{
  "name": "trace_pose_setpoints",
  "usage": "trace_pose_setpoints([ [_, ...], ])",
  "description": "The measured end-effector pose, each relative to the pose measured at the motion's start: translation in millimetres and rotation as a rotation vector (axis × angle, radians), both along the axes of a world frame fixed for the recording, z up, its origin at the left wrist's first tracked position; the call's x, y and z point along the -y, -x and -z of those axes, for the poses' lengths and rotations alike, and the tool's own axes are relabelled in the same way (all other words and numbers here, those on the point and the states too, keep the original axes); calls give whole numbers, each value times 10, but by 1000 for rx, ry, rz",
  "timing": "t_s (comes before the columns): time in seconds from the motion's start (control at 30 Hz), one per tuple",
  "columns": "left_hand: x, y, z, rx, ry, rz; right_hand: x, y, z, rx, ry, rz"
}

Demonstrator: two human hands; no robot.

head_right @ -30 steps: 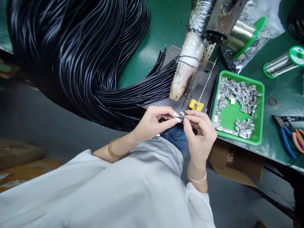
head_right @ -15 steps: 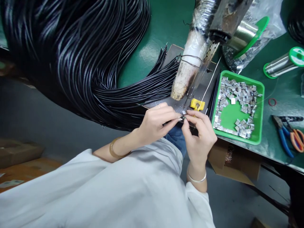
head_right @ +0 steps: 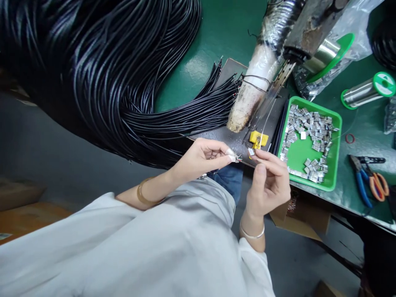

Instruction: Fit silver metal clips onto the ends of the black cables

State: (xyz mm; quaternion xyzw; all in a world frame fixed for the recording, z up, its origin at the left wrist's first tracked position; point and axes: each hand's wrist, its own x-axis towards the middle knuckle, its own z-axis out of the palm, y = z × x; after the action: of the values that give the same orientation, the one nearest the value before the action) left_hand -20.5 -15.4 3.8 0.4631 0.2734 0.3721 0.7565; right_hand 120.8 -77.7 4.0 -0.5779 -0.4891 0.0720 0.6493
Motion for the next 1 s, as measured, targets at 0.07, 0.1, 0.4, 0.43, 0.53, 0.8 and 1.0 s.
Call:
trace_pose_setpoints([
  [0.07, 6, -16, 13, 6, -1, -17, 16, -5, -29, -13, -14, -24],
  [0.1, 9, -21, 16, 6, -1, -23, 23, -4, -36, -17, -11, -37],
  [0.4, 9, -41, 20, -25, -8, -52, 37, 23, -15, -72, 11, -65],
  [0.43, 12, -43, 20, -38, -11, -59, 41, 24, -16, -74, 12, -64],
  [0.53, 24, -41, 21, -96, -38, -49, 47, 28, -22, -81, 25, -63],
  [0.8, 21, -32, 49, -193, -134, 57, 24, 1, -15, -140, 115, -170],
  [1.0, 9, -37, 39, -167, -72, 53, 37, -97, 9, 71, 73, -27],
])
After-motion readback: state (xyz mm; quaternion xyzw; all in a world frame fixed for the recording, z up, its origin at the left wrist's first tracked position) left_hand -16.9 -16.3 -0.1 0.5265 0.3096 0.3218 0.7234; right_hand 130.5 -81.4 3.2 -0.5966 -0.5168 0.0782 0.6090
